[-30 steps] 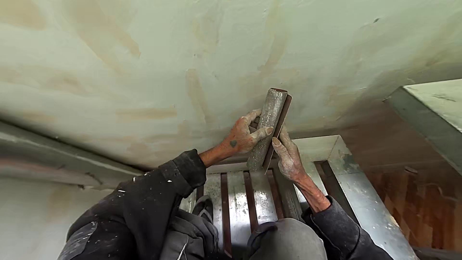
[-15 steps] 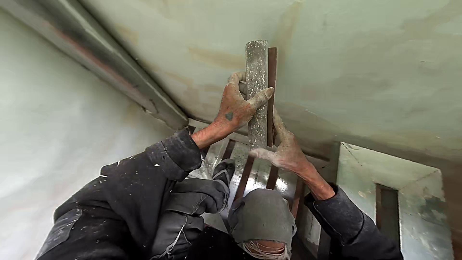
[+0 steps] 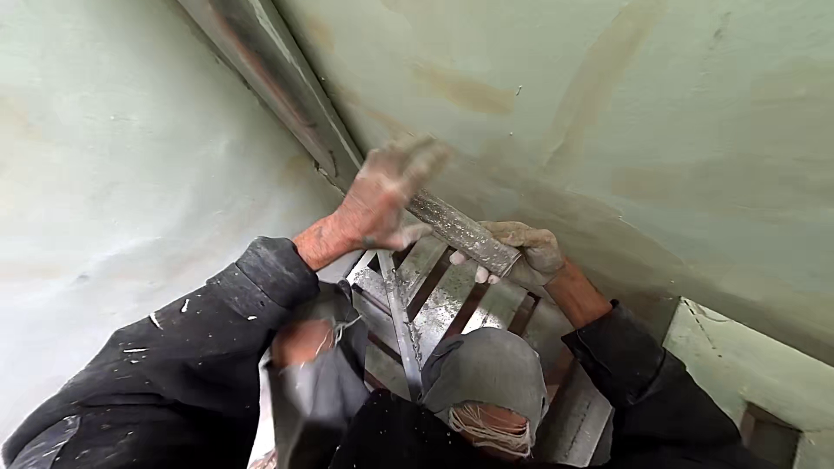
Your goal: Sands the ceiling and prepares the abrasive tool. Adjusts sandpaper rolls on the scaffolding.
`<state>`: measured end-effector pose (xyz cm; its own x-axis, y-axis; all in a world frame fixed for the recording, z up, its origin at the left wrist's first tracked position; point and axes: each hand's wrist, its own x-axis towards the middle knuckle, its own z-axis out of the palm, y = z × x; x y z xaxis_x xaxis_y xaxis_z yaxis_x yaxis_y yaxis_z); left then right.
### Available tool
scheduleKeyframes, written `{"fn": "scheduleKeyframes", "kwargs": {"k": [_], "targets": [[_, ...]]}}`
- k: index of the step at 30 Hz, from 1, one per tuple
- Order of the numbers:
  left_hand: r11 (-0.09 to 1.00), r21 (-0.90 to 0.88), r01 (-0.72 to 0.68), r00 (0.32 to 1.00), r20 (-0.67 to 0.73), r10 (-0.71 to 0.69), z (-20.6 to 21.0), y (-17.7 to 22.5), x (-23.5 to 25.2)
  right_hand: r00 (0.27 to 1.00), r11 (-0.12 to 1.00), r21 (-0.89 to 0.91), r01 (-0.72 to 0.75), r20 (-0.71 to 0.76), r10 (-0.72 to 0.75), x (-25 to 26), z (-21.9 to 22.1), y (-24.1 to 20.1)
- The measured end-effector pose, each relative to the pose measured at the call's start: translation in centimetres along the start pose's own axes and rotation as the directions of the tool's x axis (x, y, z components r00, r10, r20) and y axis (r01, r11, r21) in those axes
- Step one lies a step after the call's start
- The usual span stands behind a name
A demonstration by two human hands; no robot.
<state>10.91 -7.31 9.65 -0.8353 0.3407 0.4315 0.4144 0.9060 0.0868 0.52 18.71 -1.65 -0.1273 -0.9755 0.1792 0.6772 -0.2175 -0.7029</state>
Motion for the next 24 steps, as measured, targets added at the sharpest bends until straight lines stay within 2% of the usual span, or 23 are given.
{"fn": "scheduleKeyframes", "kwargs": {"k": [1, 2, 4, 6, 8, 9, 11, 13, 15, 17, 18, 20, 24], "targets": [[0.982, 0.121, -0.143, 0.988, 0.067, 0.136, 0.4, 0.5, -0.6, 0.999, 0.998, 0.058, -0.014, 0.053, 0.011, 0.4, -0.3, 0.2], [0.950, 0.205, -0.236, 0.969, 0.127, 0.213, 1.0, 1.0, -1.1, 0.995, 0.995, 0.095, -0.025, 0.098, 0.016, 0.9, -0.3, 0.3], [0.928, 0.260, -0.266, 0.961, 0.152, 0.233, 2.1, 1.8, -2.2, 0.988, 0.993, 0.117, -0.029, 0.154, 0.010, 1.6, 0.1, 0.2], [0.977, 0.167, -0.134, 0.978, 0.179, 0.104, 2.4, 2.1, -2.6, 0.994, 0.996, 0.090, 0.001, 0.113, -0.011, 1.9, 0.1, -0.1], [0.991, -0.101, 0.092, 0.981, 0.179, -0.073, 3.8, 1.9, -2.2, 0.996, 0.997, -0.011, 0.071, -0.055, -0.072, 2.0, -0.3, -0.3], [0.944, -0.230, 0.236, 0.958, 0.217, -0.187, 4.2, 2.0, -2.2, 0.977, 0.992, -0.059, 0.115, -0.175, -0.123, 2.2, -0.3, -0.4], [0.767, -0.445, 0.463, 0.883, 0.302, -0.358, 4.8, 2.4, -2.5, 0.895, 0.966, -0.186, 0.178, -0.377, -0.238, 2.9, 0.2, -0.2], [0.543, -0.613, 0.574, 0.815, 0.369, -0.446, 5.3, 2.7, -2.7, 0.856, 0.912, -0.336, 0.236, -0.372, -0.358, 3.6, 0.3, 0.5], [0.286, -0.775, 0.564, 0.786, 0.397, -0.475, 6.1, 3.1, -2.5, 0.849, 0.843, -0.464, 0.273, -0.295, -0.438, 4.4, 0.5, 1.3], [0.033, -0.868, 0.495, 0.797, 0.438, -0.417, 6.7, 3.3, -2.3, 0.845, 0.803, -0.537, 0.258, -0.276, -0.457, 5.0, 1.2, 2.0], [-0.049, -0.885, 0.463, 0.807, 0.444, -0.389, 6.9, 3.6, -2.3, 0.834, 0.794, -0.557, 0.242, -0.299, -0.464, 5.2, 1.6, 2.4], [-0.128, -0.900, 0.417, 0.826, 0.434, -0.360, 7.2, 4.0, -1.9, 0.798, 0.807, -0.544, 0.229, -0.369, -0.476, 5.5, 2.4, 2.9], [-0.165, -0.902, 0.399, 0.849, 0.432, -0.304, 8.1, 4.2, -1.2, 0.728, 0.813, -0.511, 0.279, -0.440, -0.526, 5.1, 3.1, 3.4]]}}
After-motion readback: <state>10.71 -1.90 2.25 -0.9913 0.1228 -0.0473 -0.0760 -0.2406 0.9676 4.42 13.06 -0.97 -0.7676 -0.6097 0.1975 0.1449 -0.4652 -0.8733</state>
